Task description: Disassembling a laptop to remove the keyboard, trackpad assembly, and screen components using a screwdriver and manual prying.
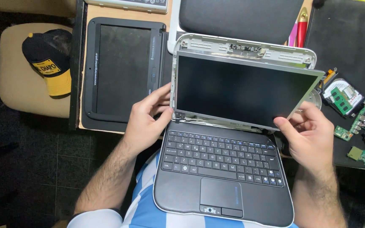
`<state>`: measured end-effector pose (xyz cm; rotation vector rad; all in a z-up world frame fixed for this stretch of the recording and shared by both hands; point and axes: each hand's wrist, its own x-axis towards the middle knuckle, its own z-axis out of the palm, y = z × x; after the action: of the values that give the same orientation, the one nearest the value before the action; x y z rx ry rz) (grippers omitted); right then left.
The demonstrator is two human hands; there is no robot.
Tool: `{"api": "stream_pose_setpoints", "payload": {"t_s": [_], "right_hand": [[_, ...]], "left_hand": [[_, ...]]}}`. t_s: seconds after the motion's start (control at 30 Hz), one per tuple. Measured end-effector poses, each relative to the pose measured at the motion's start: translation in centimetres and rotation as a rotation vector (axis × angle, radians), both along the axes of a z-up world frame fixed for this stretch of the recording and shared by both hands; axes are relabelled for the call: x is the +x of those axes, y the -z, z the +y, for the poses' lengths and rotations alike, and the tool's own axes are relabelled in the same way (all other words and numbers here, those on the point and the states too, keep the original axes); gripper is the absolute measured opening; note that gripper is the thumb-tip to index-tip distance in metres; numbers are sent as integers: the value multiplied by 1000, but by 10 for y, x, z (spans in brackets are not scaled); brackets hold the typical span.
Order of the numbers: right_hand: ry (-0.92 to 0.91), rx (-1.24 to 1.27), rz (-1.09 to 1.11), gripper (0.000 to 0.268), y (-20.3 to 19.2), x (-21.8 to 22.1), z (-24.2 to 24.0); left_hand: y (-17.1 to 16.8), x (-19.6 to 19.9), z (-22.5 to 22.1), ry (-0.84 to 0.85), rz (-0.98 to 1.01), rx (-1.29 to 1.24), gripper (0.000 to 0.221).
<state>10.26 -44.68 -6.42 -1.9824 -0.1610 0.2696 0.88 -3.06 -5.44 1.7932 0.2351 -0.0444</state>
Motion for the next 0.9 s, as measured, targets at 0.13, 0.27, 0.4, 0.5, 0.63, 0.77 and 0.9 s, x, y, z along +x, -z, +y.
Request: {"api": "stream_pose_setpoints", "payload": {"t_s": [0.13,0.27,0.4,0.5,0.63,0.77,0.9], "right_hand": [[-8,-17,13,25,1,1,-1],[2,3,17,22,-1,0,2],[8,13,15,24,2,0,2],[18,-3,25,24,0,-1,6],[49,-10,20,40,-4,-5,12],[55,-166,-271,61,-23,-11,27],[-45,-373,-511,62,-33,-11,31]], "left_hand": [[7,-3,1,4,5,-4,70],[7,-2,1,-16,61,6,68],[11,-3,1,-26,31,-23,68],[14,-2,-1,-48,26,22,65],[14,-1,-4,-77,21,8,64],[15,-2,-5,-74,2,19,65],[9,-1,-7,-74,4,21,73]]}}
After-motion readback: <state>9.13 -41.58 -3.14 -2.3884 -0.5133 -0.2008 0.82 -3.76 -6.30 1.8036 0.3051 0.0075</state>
